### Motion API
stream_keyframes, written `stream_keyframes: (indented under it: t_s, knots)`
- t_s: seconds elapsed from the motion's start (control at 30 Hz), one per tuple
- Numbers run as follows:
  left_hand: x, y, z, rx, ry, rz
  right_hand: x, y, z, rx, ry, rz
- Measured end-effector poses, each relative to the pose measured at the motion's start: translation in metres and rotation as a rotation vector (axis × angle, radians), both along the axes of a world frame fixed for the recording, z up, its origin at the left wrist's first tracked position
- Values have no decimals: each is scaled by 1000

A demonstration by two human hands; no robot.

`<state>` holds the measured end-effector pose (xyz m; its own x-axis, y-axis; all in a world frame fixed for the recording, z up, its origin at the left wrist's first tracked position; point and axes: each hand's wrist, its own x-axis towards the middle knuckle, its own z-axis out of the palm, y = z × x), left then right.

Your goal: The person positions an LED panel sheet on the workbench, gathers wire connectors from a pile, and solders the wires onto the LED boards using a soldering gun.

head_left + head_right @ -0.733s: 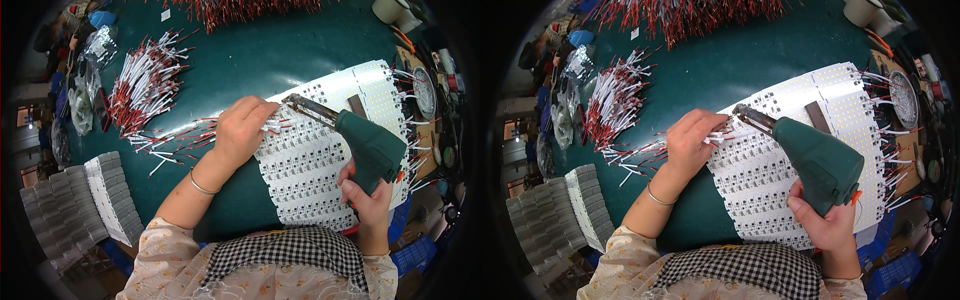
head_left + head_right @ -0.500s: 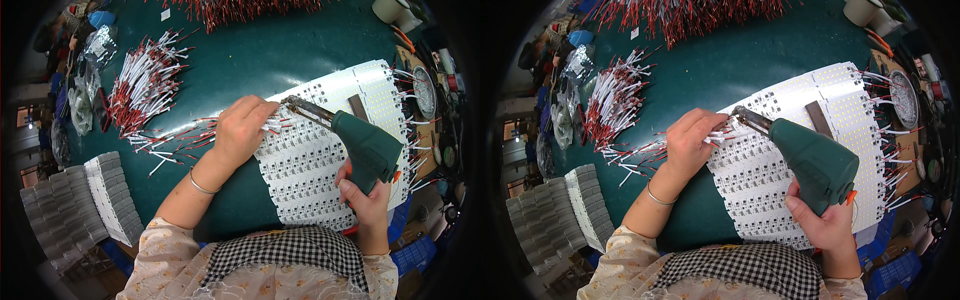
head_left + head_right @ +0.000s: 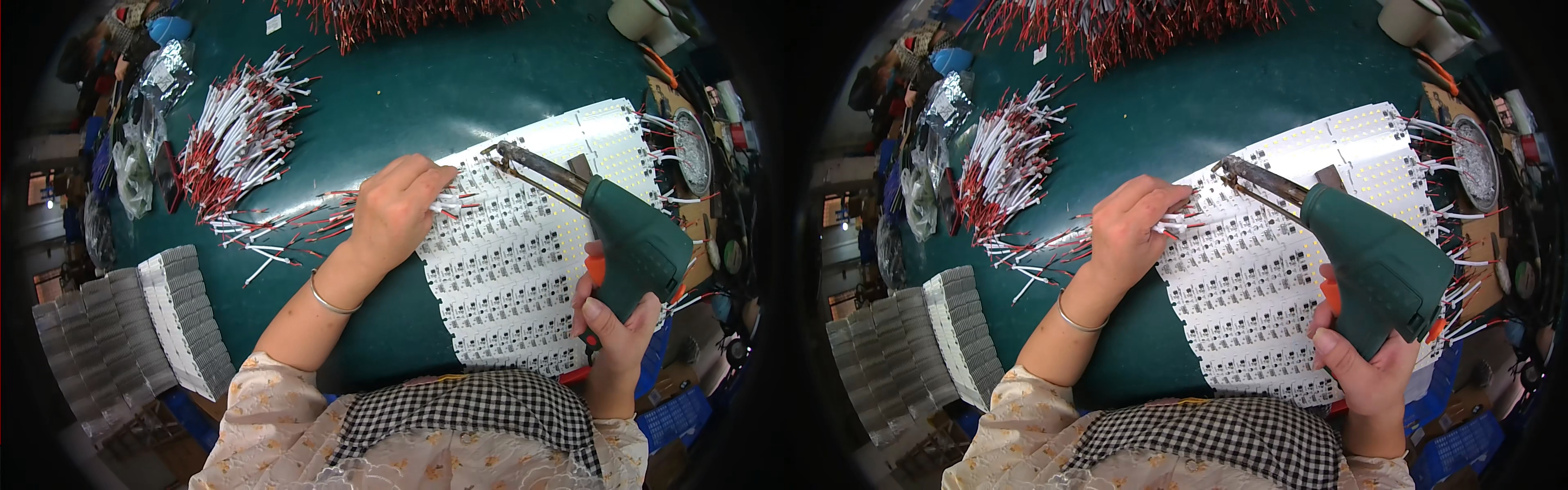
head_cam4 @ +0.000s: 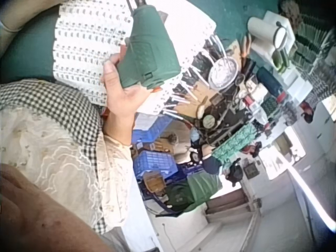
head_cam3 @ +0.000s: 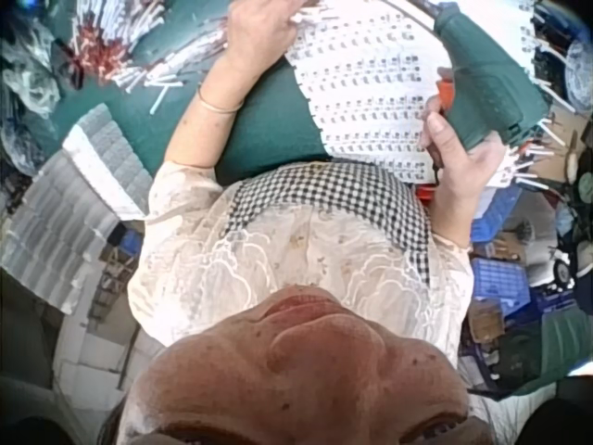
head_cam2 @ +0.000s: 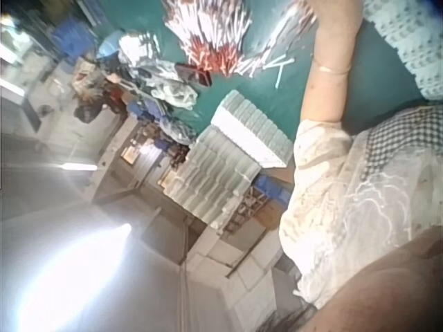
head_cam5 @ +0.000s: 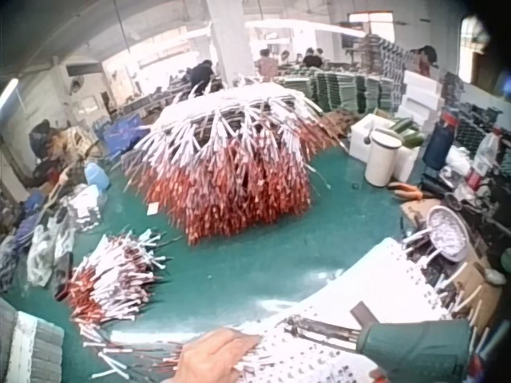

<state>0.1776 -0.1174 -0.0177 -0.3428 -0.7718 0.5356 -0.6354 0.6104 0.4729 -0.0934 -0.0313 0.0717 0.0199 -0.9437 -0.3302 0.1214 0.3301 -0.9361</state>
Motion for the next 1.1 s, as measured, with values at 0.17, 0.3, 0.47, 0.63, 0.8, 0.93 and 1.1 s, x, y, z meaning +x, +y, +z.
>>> stream_keyframes:
  t_s: [0.17,0.3,0.47,0.63,0.8,0.93,1.1]
  knots:
    - [-3,-1,7,-6,-102,22,-2,7,4,9,10,2]
    - [2,-5,3,29,-77,-20,6,11,6,13,36,-31]
    - [9,-8,1,74,-47,-142,10,16,2,-15,62,-61]
    - [8,-8,1,42,-15,-162,9,17,0,44,55,48]
    - [7,-9,-2,20,14,-168,10,18,-7,31,61,94]
    - [10,-10,-3,4,4,-177,11,18,-14,-25,78,153]
    - [7,-9,-3,-15,22,-177,10,22,-20,-127,173,197]
